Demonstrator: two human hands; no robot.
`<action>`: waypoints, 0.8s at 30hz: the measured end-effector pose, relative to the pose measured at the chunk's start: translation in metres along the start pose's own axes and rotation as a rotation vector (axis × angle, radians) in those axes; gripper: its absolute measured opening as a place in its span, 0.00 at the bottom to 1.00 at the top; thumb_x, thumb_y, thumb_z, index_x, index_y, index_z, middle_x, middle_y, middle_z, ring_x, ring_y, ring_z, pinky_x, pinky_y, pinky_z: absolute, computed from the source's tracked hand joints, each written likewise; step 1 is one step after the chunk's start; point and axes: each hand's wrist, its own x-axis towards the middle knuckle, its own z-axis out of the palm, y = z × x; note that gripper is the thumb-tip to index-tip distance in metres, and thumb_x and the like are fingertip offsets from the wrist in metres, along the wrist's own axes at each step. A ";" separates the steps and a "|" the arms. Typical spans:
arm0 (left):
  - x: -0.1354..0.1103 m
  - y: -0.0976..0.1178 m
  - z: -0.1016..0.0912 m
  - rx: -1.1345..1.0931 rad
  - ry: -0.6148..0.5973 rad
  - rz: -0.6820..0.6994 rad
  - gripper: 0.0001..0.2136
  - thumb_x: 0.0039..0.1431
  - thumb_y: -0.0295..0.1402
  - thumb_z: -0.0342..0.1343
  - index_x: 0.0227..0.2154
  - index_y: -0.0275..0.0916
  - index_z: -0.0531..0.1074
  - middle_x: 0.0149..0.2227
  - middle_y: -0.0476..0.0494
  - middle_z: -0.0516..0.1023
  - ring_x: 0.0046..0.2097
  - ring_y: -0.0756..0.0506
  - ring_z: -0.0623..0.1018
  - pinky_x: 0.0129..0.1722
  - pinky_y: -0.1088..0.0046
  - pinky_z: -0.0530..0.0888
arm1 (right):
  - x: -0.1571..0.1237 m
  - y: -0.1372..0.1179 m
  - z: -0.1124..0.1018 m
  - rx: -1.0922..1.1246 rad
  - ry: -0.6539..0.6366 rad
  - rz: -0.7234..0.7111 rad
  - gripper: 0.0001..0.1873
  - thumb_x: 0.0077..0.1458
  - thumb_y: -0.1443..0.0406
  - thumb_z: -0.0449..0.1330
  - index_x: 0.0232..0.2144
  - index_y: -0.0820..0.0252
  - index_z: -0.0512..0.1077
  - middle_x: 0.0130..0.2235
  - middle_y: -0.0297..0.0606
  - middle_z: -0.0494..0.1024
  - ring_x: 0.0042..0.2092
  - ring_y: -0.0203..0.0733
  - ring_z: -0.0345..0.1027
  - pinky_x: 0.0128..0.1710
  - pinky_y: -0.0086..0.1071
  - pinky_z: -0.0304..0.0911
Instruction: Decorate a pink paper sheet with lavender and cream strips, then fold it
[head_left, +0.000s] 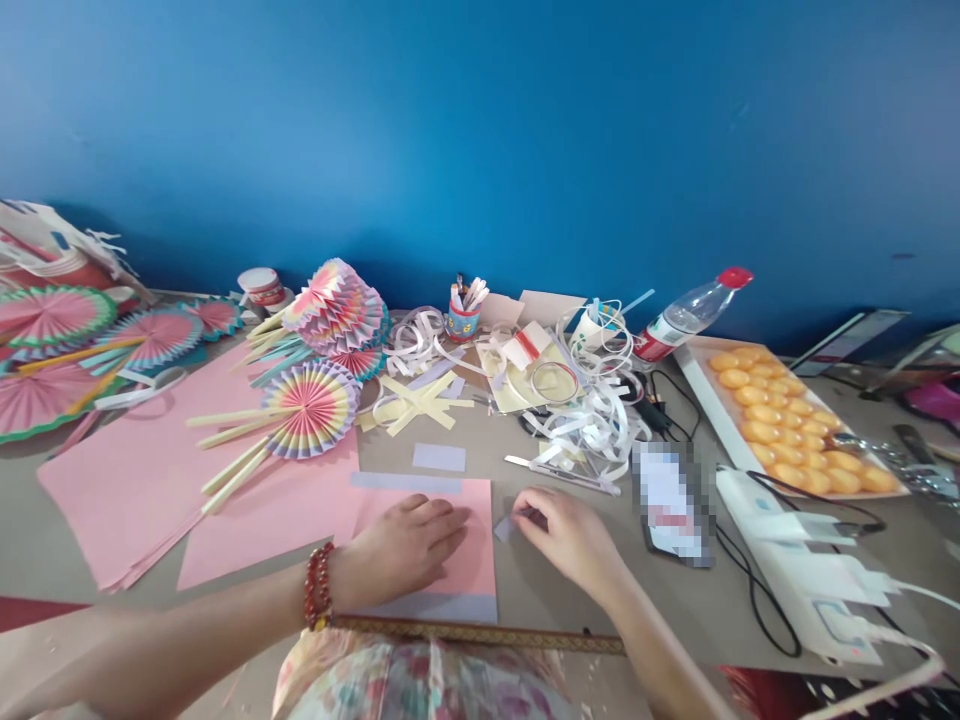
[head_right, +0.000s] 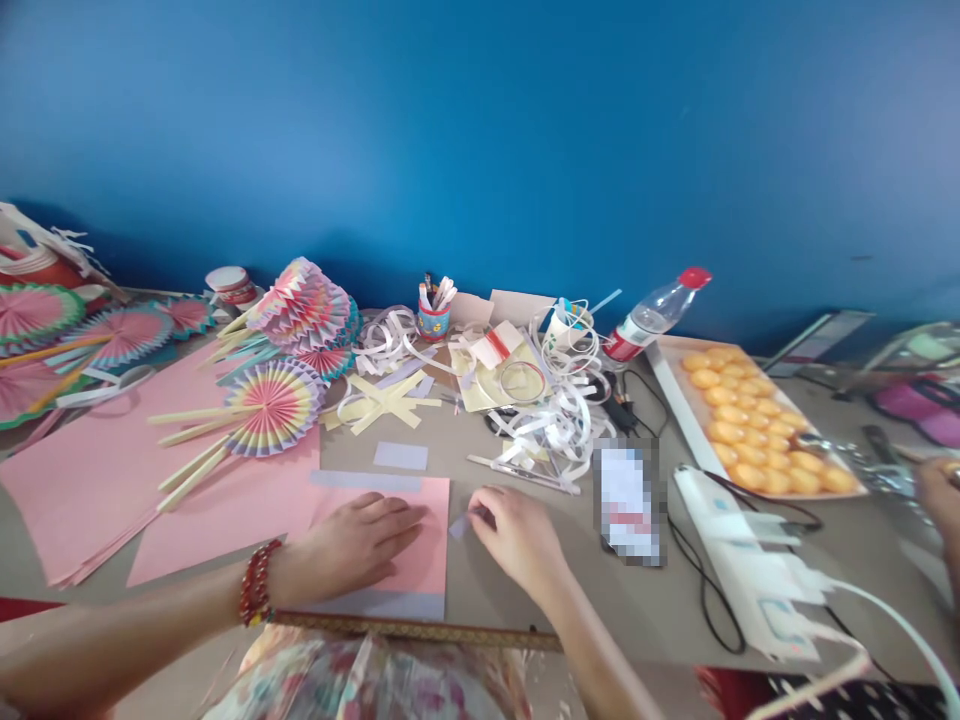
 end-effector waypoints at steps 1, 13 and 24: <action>0.000 0.000 0.000 0.000 0.001 -0.009 0.22 0.63 0.41 0.56 0.56 0.36 0.66 0.62 0.40 0.66 0.57 0.40 0.68 0.53 0.64 0.65 | 0.003 -0.001 -0.001 0.058 0.012 -0.028 0.05 0.56 0.66 0.57 0.29 0.54 0.71 0.33 0.33 0.77 0.38 0.42 0.71 0.39 0.32 0.60; -0.005 -0.007 -0.002 -0.118 0.066 -0.066 0.15 0.62 0.34 0.56 0.51 0.37 0.69 0.59 0.39 0.70 0.57 0.40 0.70 0.53 0.63 0.68 | 0.030 -0.003 0.012 0.464 -0.049 0.000 0.06 0.56 0.63 0.58 0.35 0.56 0.74 0.36 0.33 0.79 0.39 0.40 0.72 0.42 0.31 0.64; -0.002 -0.015 0.000 -0.123 0.062 -0.035 0.14 0.63 0.32 0.55 0.50 0.36 0.69 0.55 0.40 0.73 0.55 0.40 0.71 0.52 0.64 0.69 | 0.033 -0.009 0.024 0.261 0.085 -0.039 0.04 0.56 0.65 0.57 0.32 0.55 0.72 0.35 0.34 0.79 0.38 0.41 0.72 0.39 0.31 0.64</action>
